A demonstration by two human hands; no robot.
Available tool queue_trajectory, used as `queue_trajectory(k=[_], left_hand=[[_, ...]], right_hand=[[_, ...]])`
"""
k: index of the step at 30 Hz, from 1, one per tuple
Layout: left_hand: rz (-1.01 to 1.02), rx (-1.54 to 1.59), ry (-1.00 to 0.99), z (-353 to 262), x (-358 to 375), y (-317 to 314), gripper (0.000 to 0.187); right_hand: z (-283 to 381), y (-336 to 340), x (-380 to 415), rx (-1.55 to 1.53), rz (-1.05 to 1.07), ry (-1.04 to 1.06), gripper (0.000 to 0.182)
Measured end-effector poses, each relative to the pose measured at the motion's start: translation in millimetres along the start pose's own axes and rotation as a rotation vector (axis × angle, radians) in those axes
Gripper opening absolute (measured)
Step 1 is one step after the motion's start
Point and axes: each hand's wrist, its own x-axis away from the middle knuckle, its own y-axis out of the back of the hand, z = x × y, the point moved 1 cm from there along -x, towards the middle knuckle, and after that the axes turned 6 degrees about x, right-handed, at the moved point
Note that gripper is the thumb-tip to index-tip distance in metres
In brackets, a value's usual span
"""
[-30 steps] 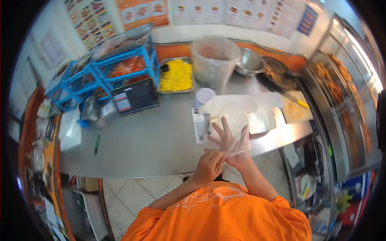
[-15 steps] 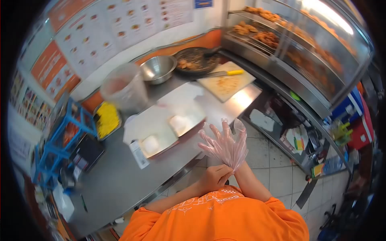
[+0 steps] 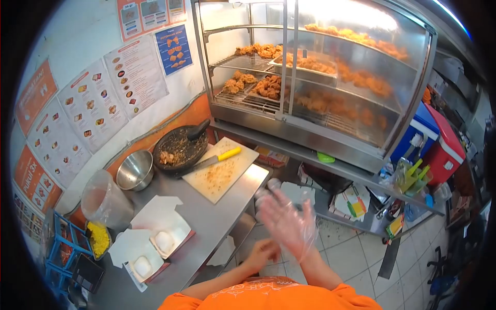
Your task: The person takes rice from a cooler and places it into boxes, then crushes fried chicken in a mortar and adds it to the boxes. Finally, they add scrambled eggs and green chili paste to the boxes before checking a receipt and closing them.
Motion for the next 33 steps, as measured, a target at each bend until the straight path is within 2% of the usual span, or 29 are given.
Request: queue_trajectory(k=[1,2,3,5,6,8,9,13,15,18,22,24,26,27,28,29,30,31,32,33], left_hand=[[-0.004,0.240,0.042,-2,-30,7,0.021],[0.043,0.425,0.080,-5,-52,17,0.021],[0.084,0.557,0.108,-13,-67,25,0.021],[0.125,0.638,0.136,-26,-92,40,0.021],[0.144,0.670,0.144,-34,-102,48,0.021],[0.170,0.687,0.145,-50,-121,62,0.021],[0.185,0.684,0.145,-59,-132,67,0.021],[0.266,0.627,0.185,-88,-177,69,0.022],[0.313,0.567,0.209,-102,-198,62,0.022],[0.370,0.467,0.237,-121,-230,48,0.023],[0.358,0.408,0.224,-142,-259,51,0.024],[0.323,0.406,0.192,-154,-267,62,0.024],[0.356,0.514,0.134,-167,-265,73,0.020],[0.335,0.515,0.123,-168,-266,75,0.020],[0.165,0.114,0.051,-161,-265,77,0.018],[-0.009,-0.289,-0.013,-153,-262,80,0.019],[-0.186,-0.697,-0.073,-151,-259,84,0.021],[-0.206,-0.708,-0.071,-152,-252,90,0.021],[-0.337,-0.578,-0.112,-155,-239,100,0.019],[-0.466,-0.446,-0.156,-154,-225,112,0.018]], right_hand=[[-4,-4,-3,0.025,0.062,-0.159,0.080],[-9,-3,-8,0.050,0.124,-0.317,0.085],[-14,5,-18,0.057,0.127,-0.323,0.085],[-26,23,-39,-0.038,0.298,-0.682,0.094],[-25,27,-52,-0.028,0.298,-0.694,0.094],[-21,32,-83,0.045,0.305,-0.847,0.102],[-20,36,-95,0.106,0.297,-0.847,0.108],[5,36,-143,0.216,0.292,-0.918,0.112],[11,37,-163,-0.161,0.490,-0.956,0.113],[15,21,-184,-0.239,0.596,-0.982,0.112],[1,11,-235,-0.251,0.600,-0.999,0.108],[3,6,-263,-0.125,0.401,-1.095,0.102],[-16,18,-309,-0.298,0.491,-1.013,0.090],[-8,-5,-338,-0.122,0.623,-0.925,0.084],[3,-36,-376,0.049,0.750,-0.824,0.078],[13,-53,-423,0.174,0.846,-0.638,0.068],[30,-76,-458,0.410,0.536,-0.452,0.057],[42,-88,-510,0.652,0.369,-0.083,0.040],[57,-98,-562,0.746,0.293,0.125,0.023],[85,-98,-617,1.060,0.145,0.330,0.016]])
